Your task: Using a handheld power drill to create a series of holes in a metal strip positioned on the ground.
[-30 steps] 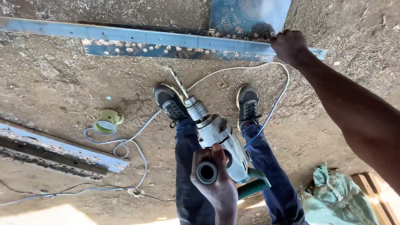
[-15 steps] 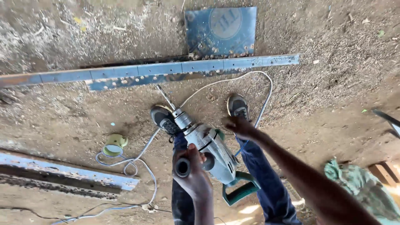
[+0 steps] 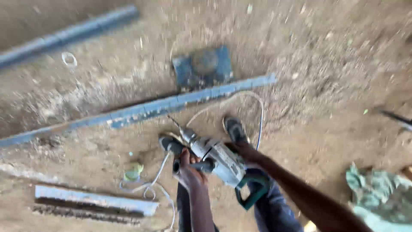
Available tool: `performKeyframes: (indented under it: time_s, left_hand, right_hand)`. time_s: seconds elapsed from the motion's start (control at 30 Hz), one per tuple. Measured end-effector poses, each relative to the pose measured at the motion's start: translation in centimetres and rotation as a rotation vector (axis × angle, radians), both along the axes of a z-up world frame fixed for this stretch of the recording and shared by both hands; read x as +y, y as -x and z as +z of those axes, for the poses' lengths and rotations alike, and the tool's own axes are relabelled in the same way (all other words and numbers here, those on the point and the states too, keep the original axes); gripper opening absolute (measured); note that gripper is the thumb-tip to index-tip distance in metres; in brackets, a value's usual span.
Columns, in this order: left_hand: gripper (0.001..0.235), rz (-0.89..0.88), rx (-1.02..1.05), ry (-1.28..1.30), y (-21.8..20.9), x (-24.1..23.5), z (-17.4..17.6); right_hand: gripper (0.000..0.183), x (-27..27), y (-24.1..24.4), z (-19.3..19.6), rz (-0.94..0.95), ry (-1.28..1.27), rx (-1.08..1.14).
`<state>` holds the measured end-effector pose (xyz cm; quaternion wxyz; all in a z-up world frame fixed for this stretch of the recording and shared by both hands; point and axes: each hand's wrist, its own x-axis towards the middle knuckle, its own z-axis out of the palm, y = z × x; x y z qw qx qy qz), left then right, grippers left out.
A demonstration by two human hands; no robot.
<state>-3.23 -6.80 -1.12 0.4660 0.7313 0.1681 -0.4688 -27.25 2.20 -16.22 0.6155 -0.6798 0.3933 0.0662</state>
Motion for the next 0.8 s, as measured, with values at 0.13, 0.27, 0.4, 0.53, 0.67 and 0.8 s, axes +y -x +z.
performKeyframes:
  time_s: [0.13,0.27,0.4,0.53,0.67,0.8]
  left_hand:
    - [0.019,0.005,0.052,-0.05,0.1,-0.9,-0.8]
    - [0.022,0.081,0.141,-0.038,2.1,-2.4,0.3]
    - [0.019,0.151,0.177,-0.11,5.0,-9.4,8.8]
    - [0.02,0.155,0.252,-0.168,6.2,-6.2,0.6]
    - [0.02,0.195,0.28,-0.153,7.2,-3.8,-5.7]
    - [0.018,0.177,0.337,-0.162,5.8,-6.2,-4.1]
  right_hand:
    - [0.074,-3.0,3.1,3.6,0.026,0.163,0.076]
    - [0.092,-0.9,8.5,3.9,0.051,0.068,0.191]
    - [0.075,-1.9,10.9,6.1,-0.349,-0.22,0.186]
    - [0.073,-0.2,15.9,1.9,-0.196,-0.2,0.463]
    - [0.081,-1.5,15.6,4.6,0.122,0.135,0.479]
    - [0.052,10.2,23.3,-2.8,-0.619,0.655,-0.049]
